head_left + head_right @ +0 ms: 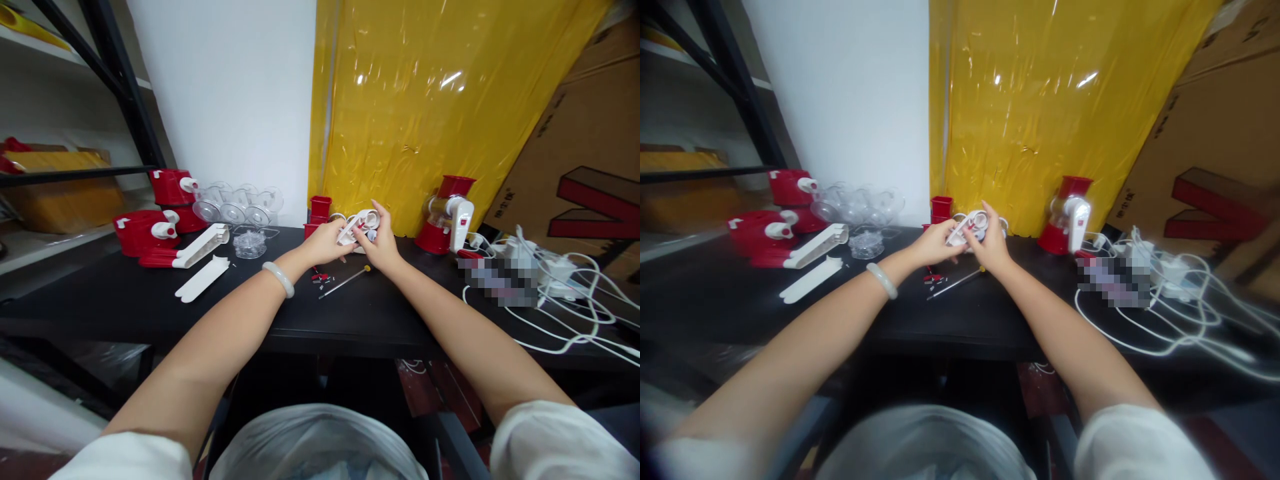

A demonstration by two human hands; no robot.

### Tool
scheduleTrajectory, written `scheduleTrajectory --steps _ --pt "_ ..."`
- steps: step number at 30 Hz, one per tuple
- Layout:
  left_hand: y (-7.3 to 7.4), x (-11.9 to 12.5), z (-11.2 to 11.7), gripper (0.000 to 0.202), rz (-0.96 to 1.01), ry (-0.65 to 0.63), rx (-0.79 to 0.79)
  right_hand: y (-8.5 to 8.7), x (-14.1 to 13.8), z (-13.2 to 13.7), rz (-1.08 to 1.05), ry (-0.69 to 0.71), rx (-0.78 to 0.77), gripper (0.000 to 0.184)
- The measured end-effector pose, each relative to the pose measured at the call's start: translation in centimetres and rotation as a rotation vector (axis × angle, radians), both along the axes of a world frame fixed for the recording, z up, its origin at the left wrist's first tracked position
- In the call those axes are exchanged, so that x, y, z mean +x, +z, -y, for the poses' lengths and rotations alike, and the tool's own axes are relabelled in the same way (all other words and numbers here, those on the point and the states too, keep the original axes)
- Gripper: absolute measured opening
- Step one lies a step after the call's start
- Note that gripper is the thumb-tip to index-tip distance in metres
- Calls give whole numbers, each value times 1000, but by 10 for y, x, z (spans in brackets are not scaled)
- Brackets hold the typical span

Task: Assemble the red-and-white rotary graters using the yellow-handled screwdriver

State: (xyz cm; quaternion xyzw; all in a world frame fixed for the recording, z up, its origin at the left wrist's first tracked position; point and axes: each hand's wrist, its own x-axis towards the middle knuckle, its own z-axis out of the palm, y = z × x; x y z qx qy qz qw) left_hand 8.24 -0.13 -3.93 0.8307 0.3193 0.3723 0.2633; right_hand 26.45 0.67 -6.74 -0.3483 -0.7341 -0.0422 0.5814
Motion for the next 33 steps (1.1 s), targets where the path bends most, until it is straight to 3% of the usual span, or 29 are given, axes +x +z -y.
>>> scheduleTrajectory --steps 20,24,28,30,33 --pt "5 -4 2 25 -83 -1 7 -2 -4 -2 -57 -6 -66 54" --pt "8 -13 -5 23 -145 80 12 -3 -2 0 -38 -68 -38 48" --pt "9 -26 -16 25 -239 249 199 2 -8 10 -58 -177 83 43" --pt "9 -31 -21 25 -267 294 258 4 -13 15 64 -92 65 30" --pt "8 -34 -23 26 -303 313 283 0 -20 15 371 173 -95 16"
